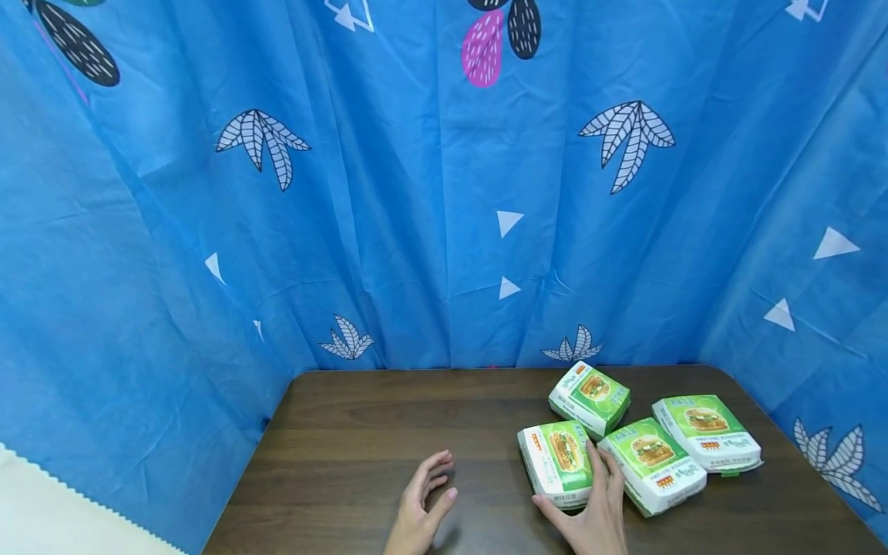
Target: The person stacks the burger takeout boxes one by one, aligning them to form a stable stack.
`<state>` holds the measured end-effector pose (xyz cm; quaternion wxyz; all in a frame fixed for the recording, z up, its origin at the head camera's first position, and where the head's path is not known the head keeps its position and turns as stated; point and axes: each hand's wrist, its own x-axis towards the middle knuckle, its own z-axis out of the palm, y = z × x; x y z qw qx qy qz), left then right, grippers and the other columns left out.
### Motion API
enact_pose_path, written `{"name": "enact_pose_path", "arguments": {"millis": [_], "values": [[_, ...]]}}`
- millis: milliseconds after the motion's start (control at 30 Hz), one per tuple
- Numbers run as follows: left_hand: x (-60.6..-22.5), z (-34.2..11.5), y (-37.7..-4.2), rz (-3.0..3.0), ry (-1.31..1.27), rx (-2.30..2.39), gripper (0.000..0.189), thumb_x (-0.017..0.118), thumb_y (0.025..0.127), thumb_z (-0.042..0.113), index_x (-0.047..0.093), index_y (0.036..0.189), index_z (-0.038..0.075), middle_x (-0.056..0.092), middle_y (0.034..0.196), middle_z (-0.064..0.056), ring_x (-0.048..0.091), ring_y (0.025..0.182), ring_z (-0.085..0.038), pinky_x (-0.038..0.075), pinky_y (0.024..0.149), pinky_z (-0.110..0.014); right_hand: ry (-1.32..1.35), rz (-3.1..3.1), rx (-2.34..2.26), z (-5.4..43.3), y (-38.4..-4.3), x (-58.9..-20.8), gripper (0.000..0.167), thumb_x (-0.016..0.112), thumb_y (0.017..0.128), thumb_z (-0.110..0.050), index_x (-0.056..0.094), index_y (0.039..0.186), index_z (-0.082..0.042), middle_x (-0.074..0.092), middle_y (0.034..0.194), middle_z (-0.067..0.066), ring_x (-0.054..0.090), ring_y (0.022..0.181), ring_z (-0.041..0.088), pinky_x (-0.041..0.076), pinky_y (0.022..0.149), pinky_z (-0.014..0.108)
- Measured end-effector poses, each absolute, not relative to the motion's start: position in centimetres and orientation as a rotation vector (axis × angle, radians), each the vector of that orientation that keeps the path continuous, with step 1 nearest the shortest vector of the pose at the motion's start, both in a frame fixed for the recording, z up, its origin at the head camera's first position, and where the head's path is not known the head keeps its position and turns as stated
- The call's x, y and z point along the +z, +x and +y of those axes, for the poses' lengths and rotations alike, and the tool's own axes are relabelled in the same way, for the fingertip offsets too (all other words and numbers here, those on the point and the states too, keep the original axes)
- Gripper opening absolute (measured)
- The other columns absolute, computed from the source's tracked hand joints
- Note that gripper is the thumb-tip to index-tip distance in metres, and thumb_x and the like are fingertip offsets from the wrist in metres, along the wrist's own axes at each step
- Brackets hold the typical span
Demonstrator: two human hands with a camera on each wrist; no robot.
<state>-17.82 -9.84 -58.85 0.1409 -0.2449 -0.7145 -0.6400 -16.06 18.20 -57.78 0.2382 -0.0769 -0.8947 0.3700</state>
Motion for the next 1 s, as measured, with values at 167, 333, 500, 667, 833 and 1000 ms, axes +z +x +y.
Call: {"name": "enact_pose_path", "arguments": {"millis": [167, 333, 500, 667, 833, 1000], "values": [[-58.85, -9.85, -17.64, -2.087, -0.681, -1.861, 0.052, 0.064, 0.096, 0.000, 0.047, 0.144, -0.009, 0.056, 0.140, -0.032, 0.060, 0.128, -0.036, 0.051, 0.105, -0.034, -0.189, -2.414, 1.006, 18.29, -15.99, -58.04, 0.128, 0.101, 0.057, -0.042, 0.032, 0.159, -0.008, 0.029, 0.149, 0.027, 0.031, 0.133, 0.046, 0.032, 0.102, 0.062], [-58.73, -9.78, -17.79, -2.097, -0.683, -1.836, 0.050, 0.064, 0.096, -0.002, 0.049, 0.143, -0.007, 0.058, 0.138, -0.030, 0.062, 0.125, -0.037, 0.052, 0.104, -0.035, -0.128, -2.364, 1.006, 18.52, -15.92, -58.13, 0.125, 0.102, 0.056, -0.034, 0.035, 0.157, -0.005, 0.033, 0.150, 0.027, 0.032, 0.133, 0.045, 0.029, 0.102, 0.061], [-58.45, -9.67, -17.92, -2.146, -0.658, -1.851, 0.050, 0.064, 0.097, 0.001, 0.048, 0.144, -0.007, 0.058, 0.140, -0.028, 0.060, 0.126, -0.038, 0.052, 0.104, -0.036, -0.176, -2.377, 1.106, 18.59, -15.67, -57.67, 0.124, 0.101, 0.061, -0.032, 0.030, 0.160, -0.008, 0.028, 0.152, 0.026, 0.031, 0.136, 0.045, 0.033, 0.101, 0.062], [-58.37, -9.70, -17.86, -2.199, -0.616, -1.873, 0.051, 0.063, 0.098, 0.003, 0.047, 0.145, -0.007, 0.057, 0.143, -0.026, 0.059, 0.128, -0.037, 0.051, 0.106, -0.035, -0.195, -2.424, 1.134, 18.56, -15.58, -57.40, 0.122, 0.099, 0.066, -0.034, 0.027, 0.161, -0.010, 0.026, 0.152, 0.025, 0.031, 0.136, 0.045, 0.036, 0.100, 0.063], [-58.46, -9.83, -17.72, -2.199, -0.608, -1.871, 0.050, 0.062, 0.098, 0.002, 0.047, 0.145, -0.007, 0.057, 0.142, -0.026, 0.060, 0.128, -0.037, 0.051, 0.105, -0.034, -0.145, -2.414, 1.140, 18.63, -15.55, -57.40, 0.118, 0.098, 0.067, -0.031, 0.030, 0.160, -0.009, 0.029, 0.152, 0.025, 0.031, 0.137, 0.044, 0.034, 0.102, 0.064], [-58.51, -9.89, -17.51, -2.188, -0.597, -1.882, 0.049, 0.062, 0.098, 0.000, 0.049, 0.145, -0.004, 0.058, 0.141, -0.025, 0.060, 0.127, -0.038, 0.051, 0.105, -0.032, -0.124, -2.422, 1.152, 18.61, -15.42, -57.34, 0.116, 0.097, 0.068, -0.034, 0.031, 0.159, -0.009, 0.031, 0.155, 0.024, 0.029, 0.140, 0.045, 0.031, 0.104, 0.068]]}}
